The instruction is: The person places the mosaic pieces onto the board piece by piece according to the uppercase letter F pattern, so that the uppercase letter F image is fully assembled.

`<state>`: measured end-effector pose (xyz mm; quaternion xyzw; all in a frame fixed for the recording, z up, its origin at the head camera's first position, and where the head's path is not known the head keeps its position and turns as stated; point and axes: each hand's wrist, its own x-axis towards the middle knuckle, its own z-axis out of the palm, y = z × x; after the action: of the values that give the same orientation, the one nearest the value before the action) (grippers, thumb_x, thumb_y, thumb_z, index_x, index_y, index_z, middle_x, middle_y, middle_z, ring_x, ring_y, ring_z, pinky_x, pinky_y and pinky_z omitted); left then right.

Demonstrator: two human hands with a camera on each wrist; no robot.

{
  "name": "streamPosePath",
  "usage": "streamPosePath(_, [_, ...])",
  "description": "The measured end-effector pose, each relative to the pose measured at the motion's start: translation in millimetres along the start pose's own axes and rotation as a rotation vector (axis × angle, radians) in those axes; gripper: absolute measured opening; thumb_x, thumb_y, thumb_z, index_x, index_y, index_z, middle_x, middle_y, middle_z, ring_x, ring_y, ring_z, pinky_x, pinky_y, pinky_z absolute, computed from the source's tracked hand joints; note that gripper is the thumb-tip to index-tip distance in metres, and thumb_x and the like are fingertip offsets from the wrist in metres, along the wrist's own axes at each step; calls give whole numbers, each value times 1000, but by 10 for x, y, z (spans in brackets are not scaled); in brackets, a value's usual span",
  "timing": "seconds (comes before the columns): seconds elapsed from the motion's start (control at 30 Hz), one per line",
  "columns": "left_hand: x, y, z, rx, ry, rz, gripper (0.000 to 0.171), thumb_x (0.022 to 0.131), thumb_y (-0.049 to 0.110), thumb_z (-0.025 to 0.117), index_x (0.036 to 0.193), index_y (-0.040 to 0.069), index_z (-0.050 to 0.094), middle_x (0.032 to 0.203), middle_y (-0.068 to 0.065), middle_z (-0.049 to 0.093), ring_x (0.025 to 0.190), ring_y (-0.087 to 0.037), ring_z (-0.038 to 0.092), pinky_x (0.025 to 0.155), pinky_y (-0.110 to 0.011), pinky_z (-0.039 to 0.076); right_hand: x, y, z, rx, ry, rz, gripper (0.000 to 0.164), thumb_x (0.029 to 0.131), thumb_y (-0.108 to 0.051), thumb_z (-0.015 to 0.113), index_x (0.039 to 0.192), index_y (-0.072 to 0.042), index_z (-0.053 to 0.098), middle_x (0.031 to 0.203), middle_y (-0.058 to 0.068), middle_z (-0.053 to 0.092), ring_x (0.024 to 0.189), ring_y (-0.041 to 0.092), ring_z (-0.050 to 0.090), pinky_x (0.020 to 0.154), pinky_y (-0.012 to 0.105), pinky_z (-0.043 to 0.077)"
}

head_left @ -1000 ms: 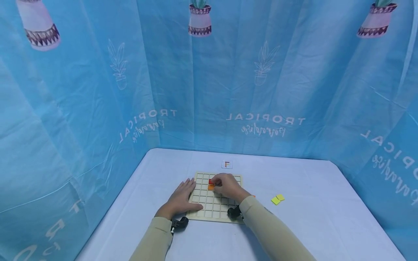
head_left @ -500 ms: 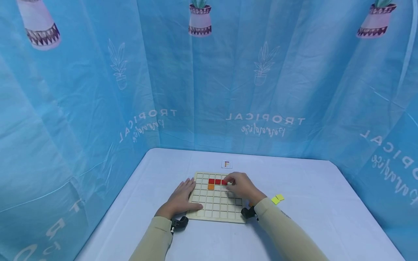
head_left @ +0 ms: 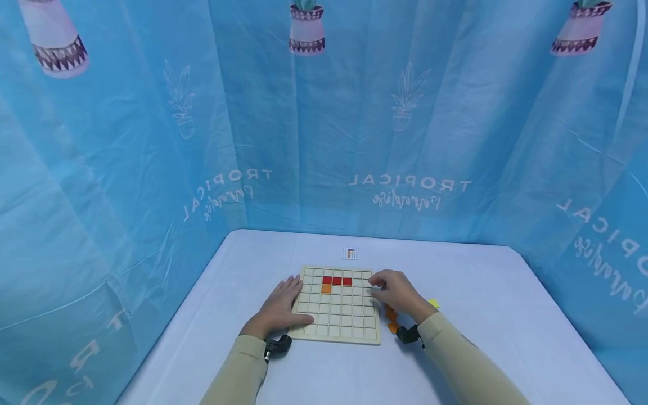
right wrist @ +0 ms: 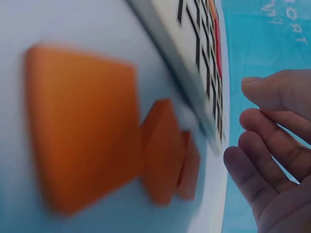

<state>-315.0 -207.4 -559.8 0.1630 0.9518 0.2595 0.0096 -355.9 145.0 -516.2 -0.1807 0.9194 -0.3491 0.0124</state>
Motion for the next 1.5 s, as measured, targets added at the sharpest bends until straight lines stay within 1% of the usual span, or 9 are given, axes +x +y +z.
streamPosePath(0.17, [8, -5, 1, 13, -6, 1, 121, 77, 75, 74, 164, 1, 34, 171, -10, 26, 159, -26, 14, 127, -44, 12, -99, 97, -41, -9, 2, 55, 24, 92, -13, 84, 115, -11, 79, 108, -5, 70, 99, 17, 64, 89, 40, 59])
streamPosePath(0.3, [9, 4, -11, 15, -6, 3, 121, 77, 74, 75, 163, 0, 34, 171, -11, 26, 159, -27, 14, 127, -44, 13, -158, 162, -68, -30, -7, 85, 25, 91, -14, 86, 114, -14, 79, 109, -6, 70, 98, 17, 64, 89, 40, 60])
streamPosePath(0.47, [14, -2, -5, 5, -6, -3, 120, 77, 72, 76, 164, 1, 34, 171, -10, 25, 159, -26, 14, 127, -43, 12, -221, 252, -101, -54, -2, 88, 24, 90, -11, 86, 113, -13, 79, 107, -5, 70, 95, 16, 64, 88, 39, 60])
streamPosePath(0.63, [21, -19, 6, 5, 1, 2, 119, 77, 72, 75, 163, 0, 35, 171, -11, 26, 159, -27, 15, 127, -45, 13, -277, 296, -117, -61, 1, 93, 23, 89, -7, 85, 111, -12, 79, 103, -5, 69, 90, 16, 62, 86, 38, 60])
streamPosePath(0.9, [24, -30, 7, 8, -4, 14, 121, 77, 74, 74, 163, -1, 34, 171, -13, 26, 159, -29, 14, 127, -47, 14, -333, 323, -108, -25, 9, 92, 27, 85, 3, 82, 109, -11, 79, 101, -5, 70, 90, 17, 62, 89, 41, 59])
streamPosePath(1.17, [17, -12, 2, 6, -11, 4, 121, 78, 74, 74, 164, -1, 32, 172, -13, 24, 159, -28, 13, 127, -47, 12, -362, 331, -110, 28, -3, 140, 29, 84, 2, 81, 109, -13, 79, 104, -6, 70, 94, 17, 64, 94, 43, 59])
streamPosePath(1.3, [7, -1, -8, 5, -4, 6, 120, 78, 73, 75, 163, -2, 34, 171, -13, 25, 159, -29, 14, 127, -47, 14, -359, 358, -95, 32, -3, 128, 29, 85, 2, 80, 110, -13, 79, 104, -6, 70, 94, 16, 64, 93, 43, 59])
streamPosePath(1.5, [3, 10, -14, -4, -3, -1, 121, 77, 75, 74, 163, 0, 34, 172, -11, 25, 159, -27, 14, 127, -47, 13, -360, 388, -89, 29, 0, 115, 30, 84, 2, 80, 111, -12, 78, 104, -6, 70, 93, 16, 64, 92, 43, 59])
